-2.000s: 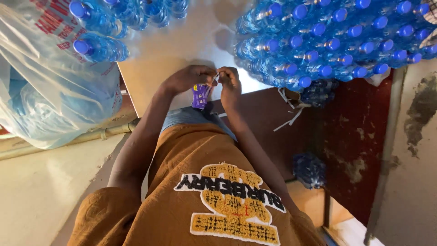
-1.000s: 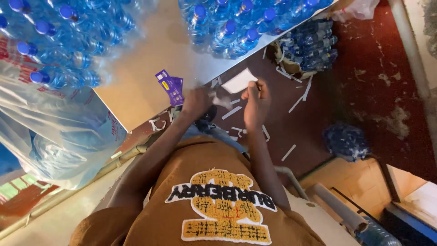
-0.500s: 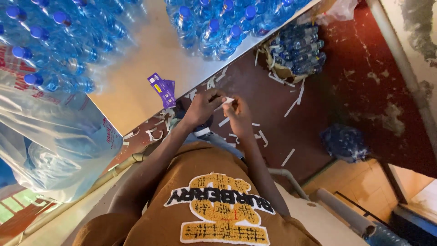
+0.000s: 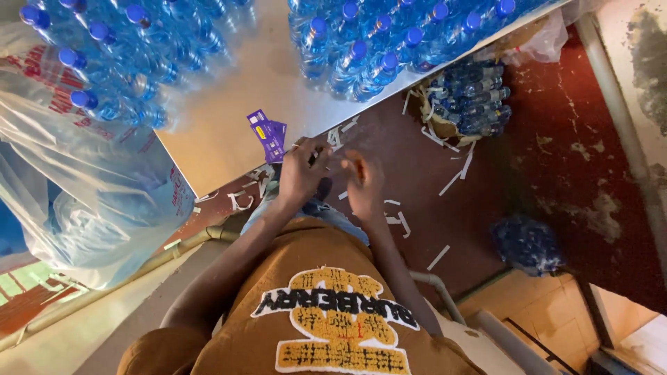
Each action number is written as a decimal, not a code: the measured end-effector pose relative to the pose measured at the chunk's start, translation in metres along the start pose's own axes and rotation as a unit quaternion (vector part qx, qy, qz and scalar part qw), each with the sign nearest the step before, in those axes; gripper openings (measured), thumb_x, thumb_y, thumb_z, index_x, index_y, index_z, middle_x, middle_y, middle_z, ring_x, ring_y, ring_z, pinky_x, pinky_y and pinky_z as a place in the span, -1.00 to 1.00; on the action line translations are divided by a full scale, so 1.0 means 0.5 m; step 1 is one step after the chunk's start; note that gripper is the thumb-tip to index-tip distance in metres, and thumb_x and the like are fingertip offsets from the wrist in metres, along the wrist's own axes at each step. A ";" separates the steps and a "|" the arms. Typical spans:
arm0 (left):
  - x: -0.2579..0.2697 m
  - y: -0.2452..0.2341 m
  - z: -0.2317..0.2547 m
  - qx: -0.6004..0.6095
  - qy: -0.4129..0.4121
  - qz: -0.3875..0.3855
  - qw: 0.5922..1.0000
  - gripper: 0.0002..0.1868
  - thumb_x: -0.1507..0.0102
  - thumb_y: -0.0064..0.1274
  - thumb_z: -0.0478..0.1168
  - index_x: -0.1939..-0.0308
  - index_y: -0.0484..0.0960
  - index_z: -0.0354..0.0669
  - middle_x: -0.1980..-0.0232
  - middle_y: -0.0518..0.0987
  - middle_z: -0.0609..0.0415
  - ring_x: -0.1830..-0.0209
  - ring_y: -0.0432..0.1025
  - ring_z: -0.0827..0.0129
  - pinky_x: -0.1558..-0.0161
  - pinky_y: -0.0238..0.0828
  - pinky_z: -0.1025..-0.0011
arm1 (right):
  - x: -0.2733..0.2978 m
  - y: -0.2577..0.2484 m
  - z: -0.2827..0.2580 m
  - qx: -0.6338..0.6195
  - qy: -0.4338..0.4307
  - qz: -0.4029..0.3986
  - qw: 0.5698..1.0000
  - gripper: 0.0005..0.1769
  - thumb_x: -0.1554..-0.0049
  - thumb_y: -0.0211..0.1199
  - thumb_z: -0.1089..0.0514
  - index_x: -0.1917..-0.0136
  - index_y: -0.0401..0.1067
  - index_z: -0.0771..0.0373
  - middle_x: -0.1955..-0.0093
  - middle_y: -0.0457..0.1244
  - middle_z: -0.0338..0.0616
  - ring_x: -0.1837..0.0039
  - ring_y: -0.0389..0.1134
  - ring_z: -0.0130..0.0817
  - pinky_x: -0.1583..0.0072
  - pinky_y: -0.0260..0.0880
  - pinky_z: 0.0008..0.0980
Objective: Manually applying adhesive labels to plastic water bottles
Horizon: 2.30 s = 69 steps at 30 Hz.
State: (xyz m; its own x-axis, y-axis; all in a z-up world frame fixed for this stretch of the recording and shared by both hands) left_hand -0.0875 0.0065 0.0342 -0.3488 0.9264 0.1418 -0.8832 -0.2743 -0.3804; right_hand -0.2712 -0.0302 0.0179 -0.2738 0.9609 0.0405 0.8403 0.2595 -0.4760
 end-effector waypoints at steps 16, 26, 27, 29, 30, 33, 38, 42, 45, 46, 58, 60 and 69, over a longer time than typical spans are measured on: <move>0.036 -0.024 -0.006 0.206 -0.090 -0.126 0.966 -0.75 -0.47 0.22 -0.24 -0.15 0.82 -0.31 0.35 0.69 -0.22 0.45 0.54 0.32 0.36 0.53 0.31 | 0.030 0.061 -0.013 -0.177 0.047 -0.147 0.972 -0.50 -0.56 0.10 -0.11 0.04 0.55 0.28 0.25 0.34 -0.02 0.15 0.40 -0.25 -0.02 0.47 -0.09; 0.029 -0.144 -0.066 0.260 -0.148 0.102 0.949 -0.79 -0.53 0.11 -0.27 -0.16 0.76 -0.30 0.38 0.68 -0.06 0.40 0.63 0.39 0.30 0.65 0.48 | 0.060 0.038 0.255 -0.128 0.221 -0.056 0.965 -0.56 -0.49 0.12 0.02 -0.09 0.59 0.47 0.04 0.44 0.22 0.04 0.48 -0.16 -0.06 0.61 -0.22; 0.032 -0.145 -0.071 0.261 -0.151 0.102 0.948 -0.79 -0.53 0.11 -0.27 -0.16 0.76 -0.30 0.38 0.68 -0.06 0.40 0.63 0.39 0.30 0.65 0.48 | 0.066 0.028 0.284 -0.125 0.224 -0.058 0.965 -0.56 -0.49 0.12 0.02 -0.09 0.59 0.47 0.04 0.44 0.22 0.04 0.48 -0.16 -0.06 0.61 -0.22; 0.031 -0.167 -0.055 0.183 -0.049 0.148 0.971 -0.85 -0.51 0.18 -0.32 -0.14 0.71 -0.28 0.06 0.73 -0.31 0.09 0.71 -0.08 0.08 0.68 0.05 | 0.064 0.037 0.317 0.294 0.046 -0.240 0.924 -0.05 -0.44 0.12 -0.44 -0.60 0.31 0.50 -0.44 0.31 0.51 -0.42 0.39 0.40 -0.44 0.38 0.37; 0.033 -0.148 -0.075 0.184 -0.052 0.153 0.970 -0.85 -0.51 0.18 -0.32 -0.14 0.71 -0.28 0.06 0.73 -0.31 0.09 0.71 -0.08 0.08 0.68 0.05 | 0.050 0.063 0.293 0.295 0.043 -0.245 0.923 -0.05 -0.44 0.12 -0.44 -0.60 0.31 0.50 -0.44 0.31 0.51 -0.42 0.39 0.40 -0.44 0.38 0.37; 0.044 -0.085 -0.120 0.108 -0.011 0.127 0.986 -0.68 -0.44 0.26 -0.35 -0.26 0.60 -0.20 -0.10 0.57 -0.41 -0.04 0.63 -0.43 -0.03 0.71 -0.14 | 0.030 0.139 0.187 -0.231 0.276 -0.208 0.909 -0.33 -0.40 0.26 -0.02 -0.60 0.27 0.44 -0.30 0.30 0.02 -0.24 0.42 -0.22 -0.19 0.60 -0.26; 0.019 -0.074 -0.057 0.057 0.040 0.032 0.997 -0.19 -0.25 0.34 -0.44 -0.55 0.32 -0.34 -0.35 0.40 -0.55 -0.17 0.49 -0.67 -0.13 0.60 -0.47 | -0.057 0.209 0.047 -0.362 0.282 -0.025 0.888 -0.81 -0.39 0.27 0.33 -0.18 0.28 0.25 -0.05 0.12 -0.17 -0.02 0.37 -0.30 -0.05 0.49 -0.37; -0.103 -0.200 -0.228 0.088 0.045 0.131 0.986 -0.10 -0.41 0.34 -0.32 -0.67 0.07 -0.04 -0.58 0.11 -0.37 -0.47 0.26 -0.56 -0.34 0.51 -0.48 | -0.087 0.143 0.027 -0.292 0.203 0.012 0.934 -0.60 -0.28 0.53 0.08 -0.20 0.37 0.22 -0.09 0.21 -0.03 0.00 0.36 -0.35 0.03 0.59 -0.39; -0.210 -0.290 -0.390 0.135 0.055 0.257 0.955 0.09 -0.66 0.35 -0.15 -0.86 -0.30 0.42 -0.93 -0.30 -0.06 -0.92 -0.09 -0.36 -0.66 0.36 -0.49 | -0.096 0.098 0.023 -0.172 0.210 -0.015 0.962 -0.68 -0.28 0.41 -0.05 -0.19 0.50 0.13 -0.14 0.40 -0.18 -0.02 0.44 -0.42 -0.07 0.51 -0.49; -0.254 -0.309 -0.444 0.070 0.038 0.326 0.942 0.22 -0.62 0.48 -0.11 -0.87 -0.35 0.45 -0.94 -0.25 -0.02 -0.84 0.15 -0.25 -0.58 0.60 -0.23 | -0.103 0.092 0.009 -0.129 0.190 -0.031 0.973 -0.72 -0.32 0.36 -0.08 -0.19 0.53 0.09 -0.15 0.38 -0.23 -0.03 0.43 -0.39 -0.09 0.49 -0.44; -0.293 -0.345 -0.345 -0.071 0.023 0.278 0.958 -0.56 -0.38 0.45 0.00 -0.13 0.60 -0.16 0.04 0.75 -0.13 0.18 0.67 0.04 0.25 0.59 0.12 | -0.139 0.220 0.044 -0.130 0.157 -0.140 0.969 -0.55 -0.31 0.32 -0.20 -0.22 0.59 0.17 -0.10 0.44 -0.18 -0.16 0.44 -0.38 -0.21 0.44 -0.37; -0.285 -0.312 -0.344 -0.037 -0.049 0.193 0.979 -0.60 -0.34 0.37 0.07 0.07 0.71 -0.20 0.16 0.80 -0.07 0.32 0.66 0.13 0.36 0.52 0.13 | -0.155 0.270 0.048 -0.116 0.160 -0.167 0.966 -0.46 -0.28 0.30 -0.34 -0.19 0.60 0.14 -0.04 0.45 -0.24 -0.13 0.46 -0.42 -0.23 0.42 -0.38; -0.256 -0.300 -0.518 -0.011 -0.282 0.144 0.949 -0.38 -0.41 0.24 0.44 0.24 0.47 0.02 0.34 0.50 0.18 0.39 0.27 0.41 0.37 0.15 0.19 | -0.259 0.465 0.018 -0.167 0.165 -0.263 0.936 -0.38 -0.26 0.29 -0.39 -0.32 0.49 0.09 -0.20 0.48 -0.11 -0.16 0.58 -0.21 -0.14 0.63 -0.30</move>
State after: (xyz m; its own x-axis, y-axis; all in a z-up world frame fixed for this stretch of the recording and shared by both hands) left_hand 0.1709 -0.0040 -0.1633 -0.6922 0.5273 0.4927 -0.7213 -0.4834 -0.4961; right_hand -0.0445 -0.0950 -0.1058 -0.5775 0.6544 0.4881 0.7442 0.6677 -0.0146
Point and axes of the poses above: each hand's wrist, its own x-axis away from the middle knuckle, its own y-axis out of the palm, z = x × y, the point moved 6 cm from there along -x, towards the middle knuckle
